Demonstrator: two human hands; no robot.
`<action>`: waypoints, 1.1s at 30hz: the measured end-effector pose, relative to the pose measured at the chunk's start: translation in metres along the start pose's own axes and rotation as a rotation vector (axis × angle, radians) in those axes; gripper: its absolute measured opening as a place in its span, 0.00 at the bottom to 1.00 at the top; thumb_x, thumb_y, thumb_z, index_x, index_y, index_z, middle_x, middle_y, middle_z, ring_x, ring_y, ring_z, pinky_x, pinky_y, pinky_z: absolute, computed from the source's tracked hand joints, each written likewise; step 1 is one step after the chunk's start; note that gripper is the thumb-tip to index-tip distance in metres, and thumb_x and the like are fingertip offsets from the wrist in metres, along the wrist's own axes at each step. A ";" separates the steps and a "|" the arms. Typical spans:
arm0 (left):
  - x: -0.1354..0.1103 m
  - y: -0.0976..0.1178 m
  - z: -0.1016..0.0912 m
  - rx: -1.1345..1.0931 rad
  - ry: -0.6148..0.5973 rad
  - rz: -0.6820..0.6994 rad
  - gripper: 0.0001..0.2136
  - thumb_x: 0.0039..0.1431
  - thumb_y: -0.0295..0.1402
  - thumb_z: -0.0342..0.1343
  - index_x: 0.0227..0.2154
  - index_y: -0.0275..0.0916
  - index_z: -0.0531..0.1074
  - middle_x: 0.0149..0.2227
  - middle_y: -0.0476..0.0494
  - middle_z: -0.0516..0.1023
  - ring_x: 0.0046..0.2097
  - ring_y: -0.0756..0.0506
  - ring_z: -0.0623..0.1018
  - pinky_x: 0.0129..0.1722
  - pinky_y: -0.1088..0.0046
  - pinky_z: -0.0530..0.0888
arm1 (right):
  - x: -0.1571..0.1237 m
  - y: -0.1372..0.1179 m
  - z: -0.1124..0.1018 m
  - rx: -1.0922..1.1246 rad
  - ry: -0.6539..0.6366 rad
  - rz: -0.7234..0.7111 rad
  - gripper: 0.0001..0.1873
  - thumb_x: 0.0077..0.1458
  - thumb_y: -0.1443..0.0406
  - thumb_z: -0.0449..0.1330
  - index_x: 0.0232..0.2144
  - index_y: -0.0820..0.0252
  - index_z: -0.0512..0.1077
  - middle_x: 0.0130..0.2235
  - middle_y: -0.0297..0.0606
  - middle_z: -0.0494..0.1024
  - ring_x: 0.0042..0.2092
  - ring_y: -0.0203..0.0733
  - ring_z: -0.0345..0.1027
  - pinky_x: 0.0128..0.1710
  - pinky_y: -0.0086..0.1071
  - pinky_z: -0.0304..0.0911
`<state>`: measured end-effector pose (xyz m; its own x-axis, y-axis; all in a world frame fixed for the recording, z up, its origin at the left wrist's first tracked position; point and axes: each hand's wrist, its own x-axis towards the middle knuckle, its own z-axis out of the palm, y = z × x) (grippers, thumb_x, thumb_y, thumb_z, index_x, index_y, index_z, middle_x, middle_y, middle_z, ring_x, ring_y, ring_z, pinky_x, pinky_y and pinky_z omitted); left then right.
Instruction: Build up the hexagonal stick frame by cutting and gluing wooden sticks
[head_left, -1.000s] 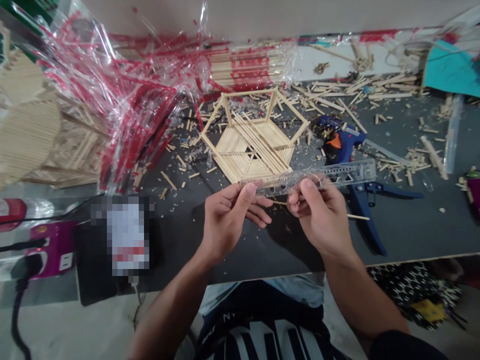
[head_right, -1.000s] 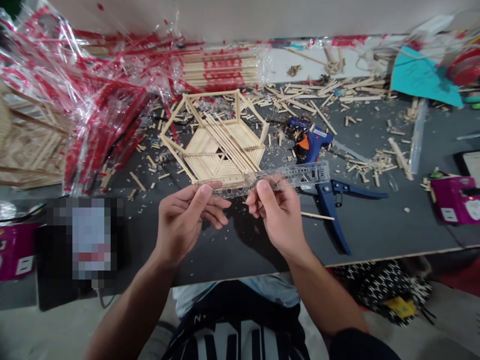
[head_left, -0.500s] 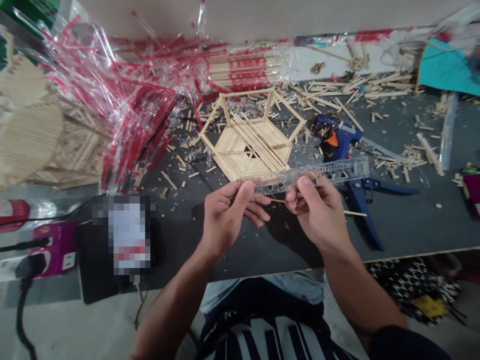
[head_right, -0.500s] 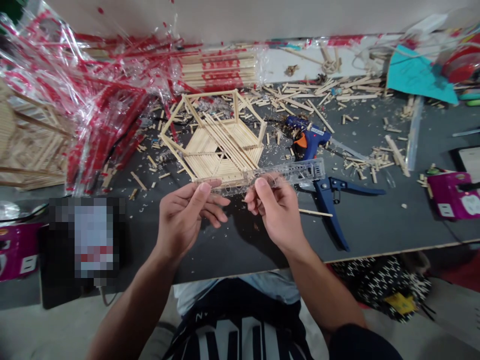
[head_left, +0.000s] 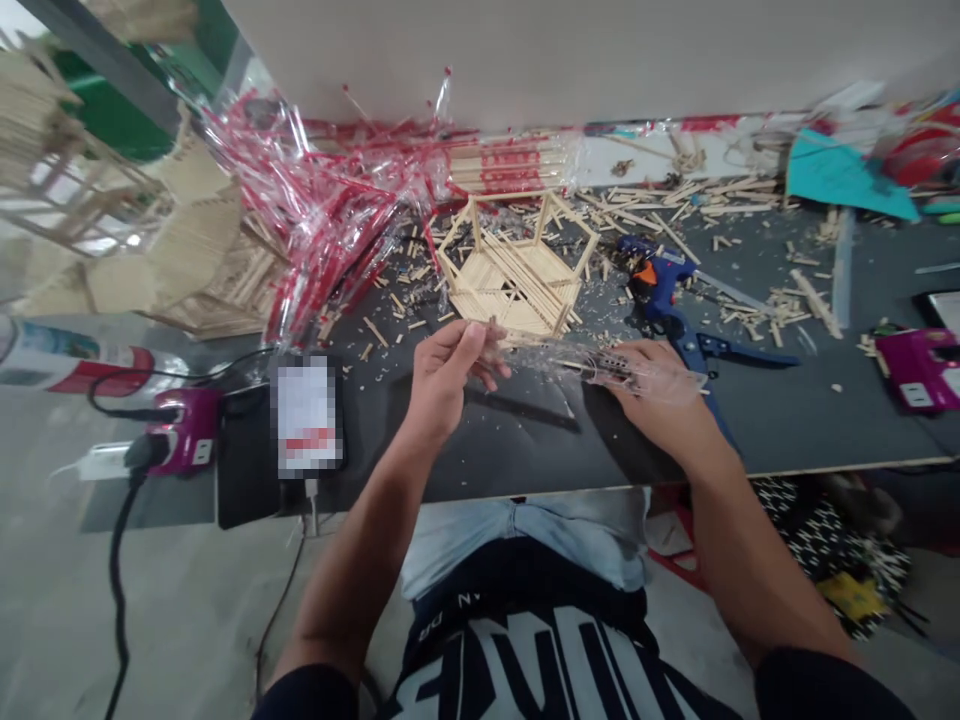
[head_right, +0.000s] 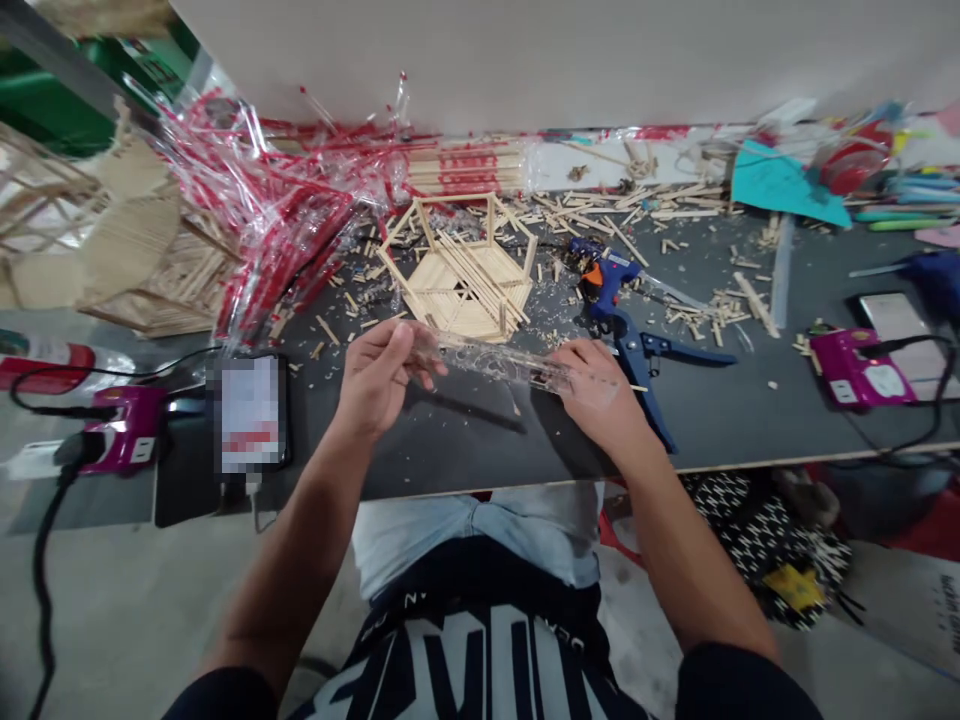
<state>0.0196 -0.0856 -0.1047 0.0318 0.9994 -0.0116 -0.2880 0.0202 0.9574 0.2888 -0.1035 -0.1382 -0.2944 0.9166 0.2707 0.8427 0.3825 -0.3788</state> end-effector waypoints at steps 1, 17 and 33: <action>0.000 0.000 -0.001 0.007 -0.030 -0.014 0.19 0.54 0.53 0.69 0.32 0.40 0.80 0.28 0.47 0.81 0.25 0.51 0.80 0.19 0.80 0.74 | 0.002 0.004 0.000 0.016 -0.026 -0.023 0.10 0.64 0.66 0.56 0.36 0.56 0.78 0.40 0.47 0.81 0.44 0.53 0.74 0.48 0.48 0.71; -0.008 -0.025 0.001 0.107 -0.097 0.062 0.27 0.49 0.57 0.70 0.37 0.35 0.78 0.36 0.39 0.87 0.21 0.51 0.80 0.20 0.78 0.75 | 0.029 -0.078 0.002 0.437 0.220 0.067 0.11 0.60 0.62 0.60 0.28 0.58 0.79 0.29 0.39 0.82 0.30 0.41 0.71 0.34 0.36 0.62; -0.007 -0.026 0.003 0.154 -0.041 0.065 0.19 0.51 0.49 0.70 0.29 0.35 0.80 0.29 0.43 0.84 0.19 0.54 0.76 0.19 0.78 0.72 | 0.014 -0.082 0.009 0.306 0.215 -0.031 0.15 0.66 0.60 0.54 0.32 0.57 0.78 0.30 0.41 0.78 0.32 0.43 0.69 0.37 0.37 0.64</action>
<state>0.0299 -0.0930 -0.1285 0.0575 0.9965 0.0602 -0.1404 -0.0516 0.9888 0.2115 -0.1214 -0.1113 -0.1887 0.8709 0.4537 0.6514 0.4568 -0.6059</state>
